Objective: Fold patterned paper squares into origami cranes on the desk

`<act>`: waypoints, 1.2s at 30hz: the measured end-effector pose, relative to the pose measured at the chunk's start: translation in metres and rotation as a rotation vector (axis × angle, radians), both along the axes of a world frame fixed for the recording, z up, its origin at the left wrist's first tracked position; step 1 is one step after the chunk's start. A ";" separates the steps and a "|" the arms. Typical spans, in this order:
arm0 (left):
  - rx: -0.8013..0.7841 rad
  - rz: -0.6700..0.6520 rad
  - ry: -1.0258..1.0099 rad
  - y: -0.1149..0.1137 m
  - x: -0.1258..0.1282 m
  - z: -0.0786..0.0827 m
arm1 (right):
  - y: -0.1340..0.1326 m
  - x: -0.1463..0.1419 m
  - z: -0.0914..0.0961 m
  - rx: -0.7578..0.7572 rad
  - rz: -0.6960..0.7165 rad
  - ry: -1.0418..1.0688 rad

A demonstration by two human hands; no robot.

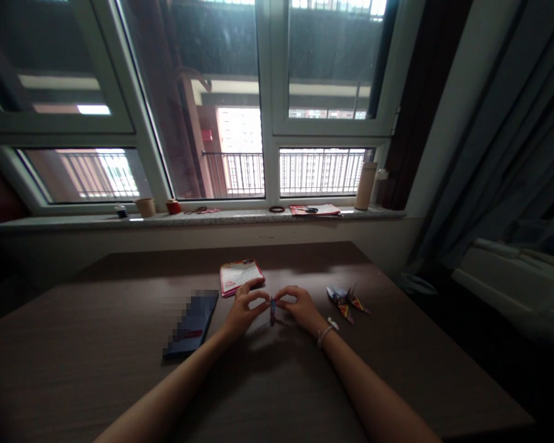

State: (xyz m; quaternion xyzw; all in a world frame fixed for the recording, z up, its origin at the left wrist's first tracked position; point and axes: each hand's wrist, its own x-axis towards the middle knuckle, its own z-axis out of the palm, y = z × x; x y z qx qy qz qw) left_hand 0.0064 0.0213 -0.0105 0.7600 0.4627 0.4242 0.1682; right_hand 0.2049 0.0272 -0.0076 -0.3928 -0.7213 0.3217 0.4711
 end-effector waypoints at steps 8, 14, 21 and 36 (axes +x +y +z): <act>-0.057 -0.006 -0.033 0.001 0.002 0.000 | 0.000 0.002 0.000 0.068 0.086 -0.023; -0.082 -0.017 -0.023 -0.004 0.005 0.001 | 0.000 0.002 -0.002 0.123 0.080 -0.089; -0.064 0.007 -0.029 -0.005 0.006 0.003 | 0.001 0.001 -0.007 0.170 -0.023 -0.138; -0.131 0.125 0.037 -0.013 0.010 0.010 | -0.005 0.002 -0.005 0.252 -0.184 -0.265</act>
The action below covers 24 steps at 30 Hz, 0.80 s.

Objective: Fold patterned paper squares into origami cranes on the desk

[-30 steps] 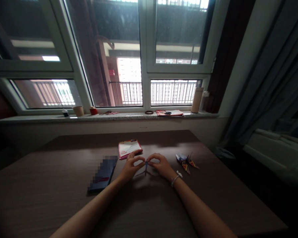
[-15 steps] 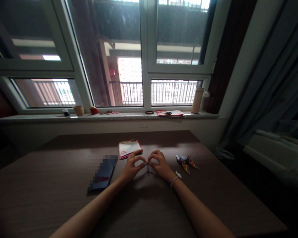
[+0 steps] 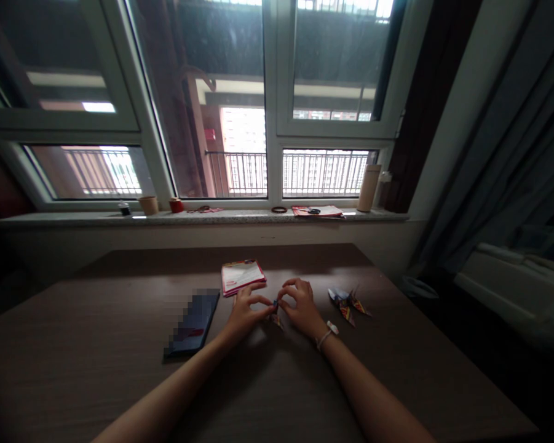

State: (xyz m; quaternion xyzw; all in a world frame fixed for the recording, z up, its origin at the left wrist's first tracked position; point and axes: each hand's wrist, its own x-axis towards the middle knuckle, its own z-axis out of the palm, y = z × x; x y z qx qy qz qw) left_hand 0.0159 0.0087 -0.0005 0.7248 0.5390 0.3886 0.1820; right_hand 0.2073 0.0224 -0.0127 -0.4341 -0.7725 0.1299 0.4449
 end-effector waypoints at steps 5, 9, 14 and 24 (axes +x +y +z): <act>0.005 0.001 -0.016 0.000 0.000 0.003 | 0.001 -0.004 -0.002 -0.031 0.054 0.120; 0.013 -0.005 -0.062 0.002 -0.001 0.001 | 0.006 -0.004 -0.005 -0.123 0.104 0.281; 0.023 -0.021 -0.101 0.006 -0.003 -0.005 | 0.012 -0.004 -0.008 -0.209 0.171 0.295; 0.053 -0.030 -0.156 0.007 -0.004 -0.007 | 0.011 -0.004 -0.008 -0.219 0.181 0.293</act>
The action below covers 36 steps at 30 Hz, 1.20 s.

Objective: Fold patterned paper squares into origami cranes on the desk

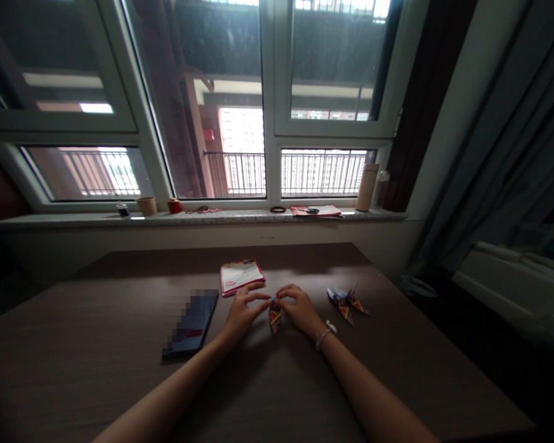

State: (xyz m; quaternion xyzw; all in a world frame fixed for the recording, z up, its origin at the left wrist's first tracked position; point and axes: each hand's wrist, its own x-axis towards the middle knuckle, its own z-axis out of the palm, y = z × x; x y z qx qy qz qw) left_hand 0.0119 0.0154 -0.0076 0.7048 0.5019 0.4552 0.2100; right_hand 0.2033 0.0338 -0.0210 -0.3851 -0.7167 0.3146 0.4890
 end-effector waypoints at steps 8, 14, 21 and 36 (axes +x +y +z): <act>-0.007 0.010 0.029 0.000 -0.001 0.002 | -0.001 -0.002 -0.002 0.035 0.004 -0.018; 0.004 0.020 0.052 -0.001 0.000 0.004 | -0.003 -0.003 0.000 0.041 0.001 -0.021; 0.053 0.022 0.123 -0.004 0.002 0.010 | -0.005 -0.005 0.002 0.018 -0.012 -0.006; 0.036 0.032 0.157 -0.002 0.001 0.009 | -0.001 -0.005 -0.008 -0.043 -0.032 0.031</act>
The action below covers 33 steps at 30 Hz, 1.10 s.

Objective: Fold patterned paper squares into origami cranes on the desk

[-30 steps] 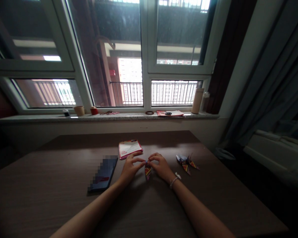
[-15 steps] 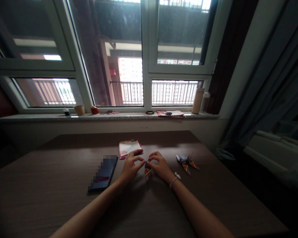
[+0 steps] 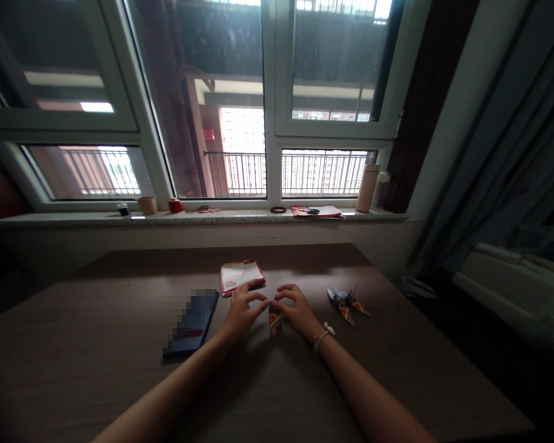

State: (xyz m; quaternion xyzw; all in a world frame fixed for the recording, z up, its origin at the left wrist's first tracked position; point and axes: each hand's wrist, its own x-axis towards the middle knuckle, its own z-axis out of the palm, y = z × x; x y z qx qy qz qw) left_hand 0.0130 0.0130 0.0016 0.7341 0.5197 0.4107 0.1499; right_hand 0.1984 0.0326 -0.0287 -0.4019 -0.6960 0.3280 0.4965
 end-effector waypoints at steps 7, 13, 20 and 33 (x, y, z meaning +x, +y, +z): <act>-0.019 -0.029 0.008 -0.002 0.002 -0.002 | -0.002 -0.002 0.003 0.018 0.000 -0.028; -0.037 -0.058 0.013 0.000 0.002 -0.006 | -0.001 0.001 0.004 0.001 0.019 -0.071; -0.049 -0.053 -0.029 0.002 0.000 -0.006 | 0.000 0.003 0.002 -0.009 -0.007 -0.049; 0.011 -0.018 -0.016 0.000 0.002 -0.005 | -0.001 0.001 0.002 0.023 -0.017 -0.056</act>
